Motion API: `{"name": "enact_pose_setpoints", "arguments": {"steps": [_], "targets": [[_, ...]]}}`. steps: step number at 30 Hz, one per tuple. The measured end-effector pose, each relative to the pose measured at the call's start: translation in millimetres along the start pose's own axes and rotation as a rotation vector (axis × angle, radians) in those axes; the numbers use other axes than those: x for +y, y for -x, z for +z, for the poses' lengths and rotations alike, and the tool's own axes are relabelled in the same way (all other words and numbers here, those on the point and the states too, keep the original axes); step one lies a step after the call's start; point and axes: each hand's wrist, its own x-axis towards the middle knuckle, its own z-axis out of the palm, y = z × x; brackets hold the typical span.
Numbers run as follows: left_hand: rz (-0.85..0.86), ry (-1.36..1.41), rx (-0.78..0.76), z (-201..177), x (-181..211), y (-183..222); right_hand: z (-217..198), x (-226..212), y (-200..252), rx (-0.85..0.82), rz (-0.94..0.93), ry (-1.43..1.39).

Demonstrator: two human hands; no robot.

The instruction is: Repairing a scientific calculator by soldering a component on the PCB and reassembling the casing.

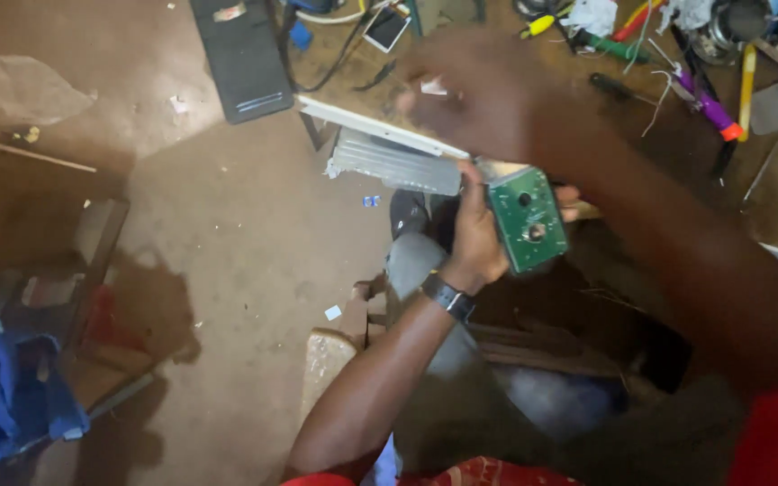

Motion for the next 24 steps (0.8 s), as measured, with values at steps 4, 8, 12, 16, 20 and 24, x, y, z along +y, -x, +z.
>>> {"name": "enact_pose_setpoints", "arguments": {"steps": [4, 8, 12, 16, 20, 24], "targets": [[0.074, 0.015, 0.075, -1, -17, -7, 65, -33, -57, -0.115, -0.102, 0.106], [0.089, 0.025, 0.085, 4, 3, 10, 145, -31, -108, 0.06, -0.198, 0.441], [0.109, 0.035, 0.098, -8, 21, 13, 174, -30, -134, 0.254, -0.31, 0.658], [0.109, 0.048, 0.109, -15, 32, 23, 175, -29, -137, 0.331, -0.364, 0.731], [0.072, 0.066, 0.117, -21, 27, 25, 153, -39, -120, 0.368, -0.368, 0.793], [0.029, 0.079, 0.129, -25, 15, 24, 107, -63, -87, 0.443, -0.441, 0.687]]}}
